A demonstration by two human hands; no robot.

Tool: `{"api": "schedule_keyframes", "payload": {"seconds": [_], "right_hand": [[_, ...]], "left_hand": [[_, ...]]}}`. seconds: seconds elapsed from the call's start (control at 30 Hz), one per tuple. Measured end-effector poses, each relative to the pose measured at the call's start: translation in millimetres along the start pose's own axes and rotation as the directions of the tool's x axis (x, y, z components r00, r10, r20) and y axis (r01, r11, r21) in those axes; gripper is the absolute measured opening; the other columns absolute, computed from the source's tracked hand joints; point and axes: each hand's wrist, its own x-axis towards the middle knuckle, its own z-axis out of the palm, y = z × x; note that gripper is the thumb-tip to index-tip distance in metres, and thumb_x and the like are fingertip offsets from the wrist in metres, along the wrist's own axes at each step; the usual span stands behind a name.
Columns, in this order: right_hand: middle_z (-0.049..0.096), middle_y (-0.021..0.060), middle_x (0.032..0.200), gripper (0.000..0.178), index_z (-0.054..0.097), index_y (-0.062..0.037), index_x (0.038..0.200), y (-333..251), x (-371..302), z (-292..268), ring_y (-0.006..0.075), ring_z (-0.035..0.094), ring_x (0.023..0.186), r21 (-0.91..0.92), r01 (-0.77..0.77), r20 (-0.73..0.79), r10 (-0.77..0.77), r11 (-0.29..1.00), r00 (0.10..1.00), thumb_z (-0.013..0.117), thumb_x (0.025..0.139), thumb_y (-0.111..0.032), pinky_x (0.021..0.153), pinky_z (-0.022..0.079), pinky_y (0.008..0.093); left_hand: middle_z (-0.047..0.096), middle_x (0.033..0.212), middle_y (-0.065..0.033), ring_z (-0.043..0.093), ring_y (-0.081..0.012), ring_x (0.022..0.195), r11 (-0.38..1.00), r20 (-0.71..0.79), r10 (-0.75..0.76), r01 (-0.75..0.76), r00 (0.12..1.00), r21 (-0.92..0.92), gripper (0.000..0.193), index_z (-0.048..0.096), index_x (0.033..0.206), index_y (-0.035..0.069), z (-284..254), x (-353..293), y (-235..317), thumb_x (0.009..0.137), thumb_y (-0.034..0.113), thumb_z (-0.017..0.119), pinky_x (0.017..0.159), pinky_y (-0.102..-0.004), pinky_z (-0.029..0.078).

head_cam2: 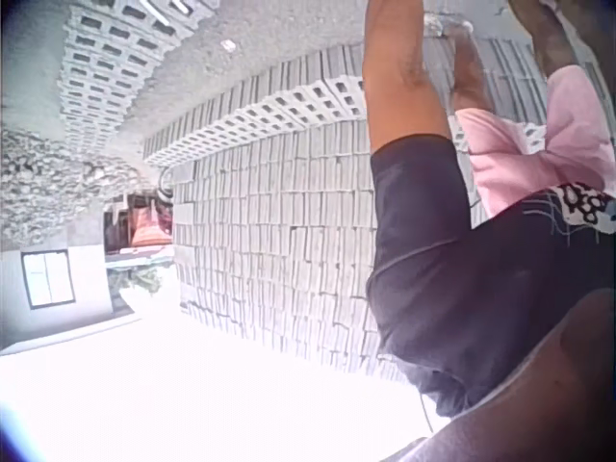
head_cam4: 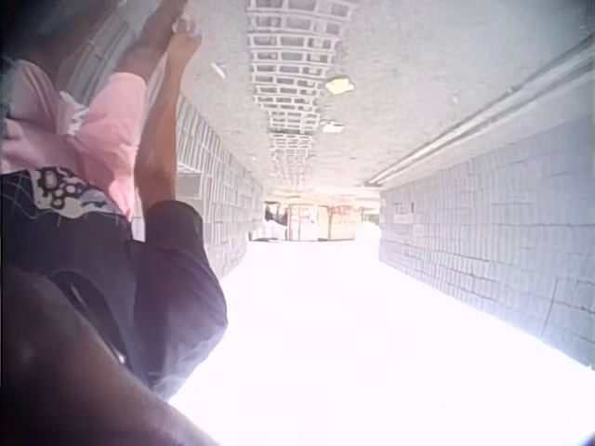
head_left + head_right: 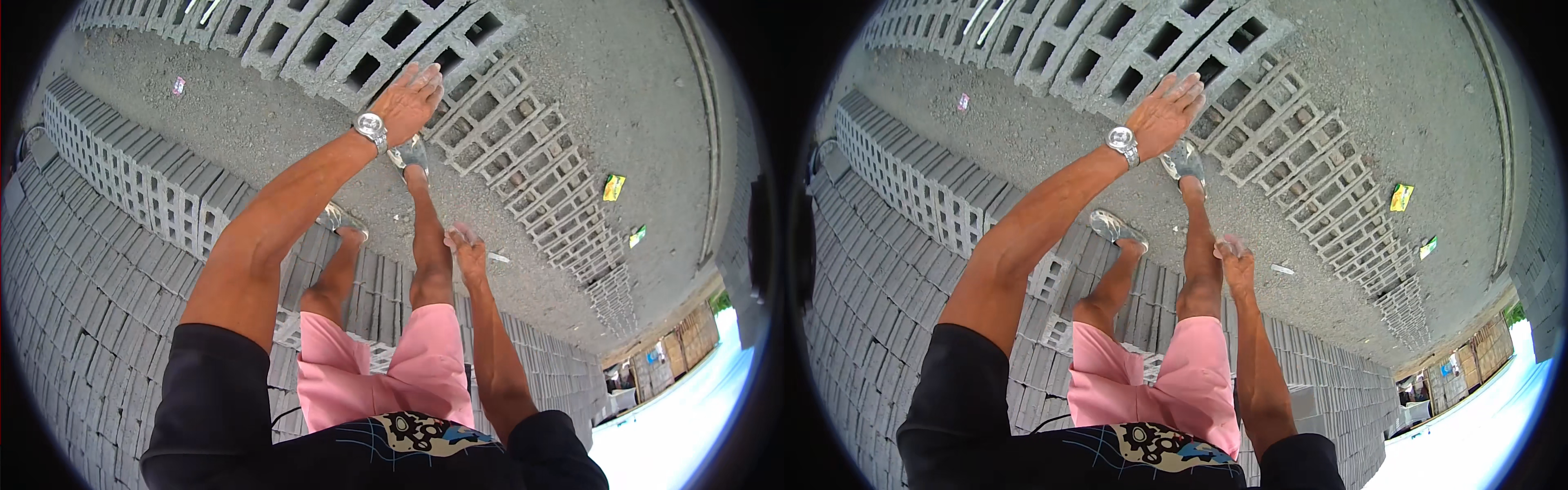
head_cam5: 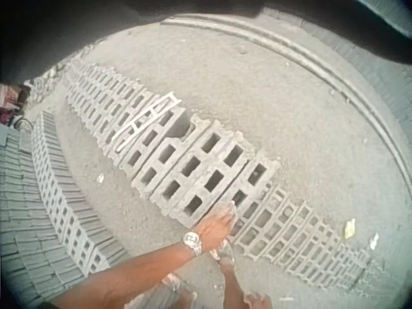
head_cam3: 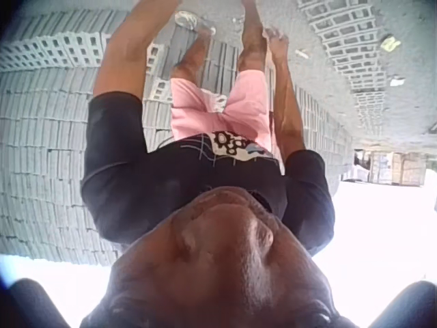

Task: The person stacks concrete blocks one by one onto a pile by hand, then aligns the stacked blocks using a metal frame.

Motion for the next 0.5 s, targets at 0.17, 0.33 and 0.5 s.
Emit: {"api": "schedule_keyframes", "payload": {"seconds": [0.17,0.33,0.5], "right_hand": [[0.071,0.0062,0.102,0.047,0.061,-0.0045,0.122,11.1,-21.9,-7.6,0.0137,0.066,0.092,0.385,-0.144,-0.055,0.179,0.912,0.982,0.07,0.089,-0.037,0.072,0.043,0.0245],[0.07,0.005,0.1,0.048,0.06,-0.0037,0.123,20.4,-14.2,-2.0,0.0126,0.064,0.089,0.478,-0.158,-0.067,0.215,0.864,0.974,0.07,0.089,-0.036,0.075,0.043,0.0258],[0.068,0.0052,0.102,0.047,0.06,-0.0026,0.123,19.8,-17.4,5.3,0.0122,0.061,0.091,0.481,-0.11,-0.088,0.172,0.87,0.981,0.069,0.091,-0.035,0.078,0.043,0.0259]], "left_hand": [[0.068,0.105,-0.0156,0.038,-0.0267,0.139,0.951,0.102,0.257,-0.271,0.961,0.152,0.021,0.067,0.091,-0.004,32.7,53.4,-29.3,0.078,0.01,0.058,0.119,-0.0467,0.024],[0.069,0.092,-0.0121,0.053,-0.0233,0.119,0.947,0.309,0.257,-0.303,0.916,0.11,0.014,0.068,0.085,0.002,38.6,83.2,-28.4,0.075,0.009,0.061,0.12,-0.0466,0.018],[0.071,0.079,-0.0097,0.06,-0.0206,0.103,0.971,0.372,0.164,-0.215,0.913,0.1,0.008,0.072,0.069,0.009,27.0,88.7,-16.2,0.071,0.008,0.064,0.121,-0.0449,0.013]]}}
